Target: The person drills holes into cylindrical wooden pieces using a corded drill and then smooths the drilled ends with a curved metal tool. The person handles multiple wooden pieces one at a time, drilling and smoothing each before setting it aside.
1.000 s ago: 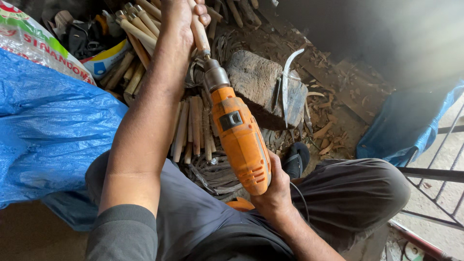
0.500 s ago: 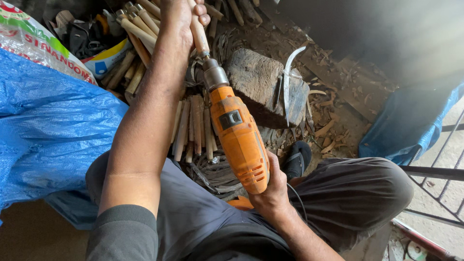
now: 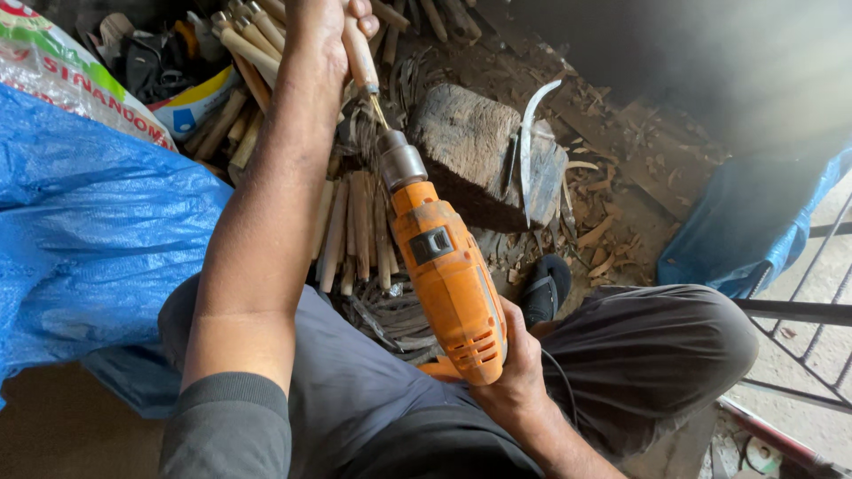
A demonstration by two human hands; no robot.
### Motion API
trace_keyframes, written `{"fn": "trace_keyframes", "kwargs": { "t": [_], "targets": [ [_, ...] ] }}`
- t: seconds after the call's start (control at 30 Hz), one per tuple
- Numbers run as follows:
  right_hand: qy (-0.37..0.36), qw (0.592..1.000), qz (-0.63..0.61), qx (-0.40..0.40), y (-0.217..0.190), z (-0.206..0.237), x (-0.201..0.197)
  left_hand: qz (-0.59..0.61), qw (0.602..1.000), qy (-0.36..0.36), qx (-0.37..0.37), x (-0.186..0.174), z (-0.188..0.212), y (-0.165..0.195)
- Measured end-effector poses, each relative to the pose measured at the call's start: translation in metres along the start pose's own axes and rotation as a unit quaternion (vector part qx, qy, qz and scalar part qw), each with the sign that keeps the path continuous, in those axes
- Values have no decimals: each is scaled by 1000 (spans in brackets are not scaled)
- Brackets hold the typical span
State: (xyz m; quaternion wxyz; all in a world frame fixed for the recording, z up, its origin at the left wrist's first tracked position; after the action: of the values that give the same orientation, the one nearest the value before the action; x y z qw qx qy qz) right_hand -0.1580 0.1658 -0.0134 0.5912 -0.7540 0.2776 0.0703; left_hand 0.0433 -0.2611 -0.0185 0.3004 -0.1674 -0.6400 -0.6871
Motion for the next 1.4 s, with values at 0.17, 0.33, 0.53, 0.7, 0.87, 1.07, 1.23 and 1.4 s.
{"fn": "trace_keyframes", "kwargs": {
  "t": [0.17,0.33,0.53,0.7,0.87,1.07,1.23,1.4],
  "targets": [
    [16,1000,10,23,5,-15,5,-33,999,21,12,0,4,1],
    [20,999,-12,31,7,-26,15,6,1000,2,-11,3,9,1],
    [23,1000,-14,-3,3,-27,20,-14,999,31,-22,-5,11,0],
    [32,999,-21,-16,5,-26,19,-32,999,26,-15,-2,8,-7],
    [11,999,-32,4,12,-16,17,21,1000,-8,-9,2,0,-5],
    [13,999,-28,-18,9,-2,12,3,999,36,-25,-6,-2,-5],
    [-2,998,-47,-29,3,-2,9,9,996,80,-36,-18,6,-6],
    [18,1000,-20,14,9,-19,12,-2,998,44,-32,-4,5,-8]
  ]
}}
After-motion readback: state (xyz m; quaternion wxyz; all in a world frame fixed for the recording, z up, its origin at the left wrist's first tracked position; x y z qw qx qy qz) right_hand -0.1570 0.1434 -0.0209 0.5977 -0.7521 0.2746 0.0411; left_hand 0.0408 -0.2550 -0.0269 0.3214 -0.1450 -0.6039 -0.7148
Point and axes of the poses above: each hand's wrist, its own z-axis away from the middle knuckle, its own x-axis out of the palm, y = z × x, the point moved 9 cm from there along -z, towards the middle knuckle, and after that the axes turned 13 degrees about y, right-handed, at the moved point
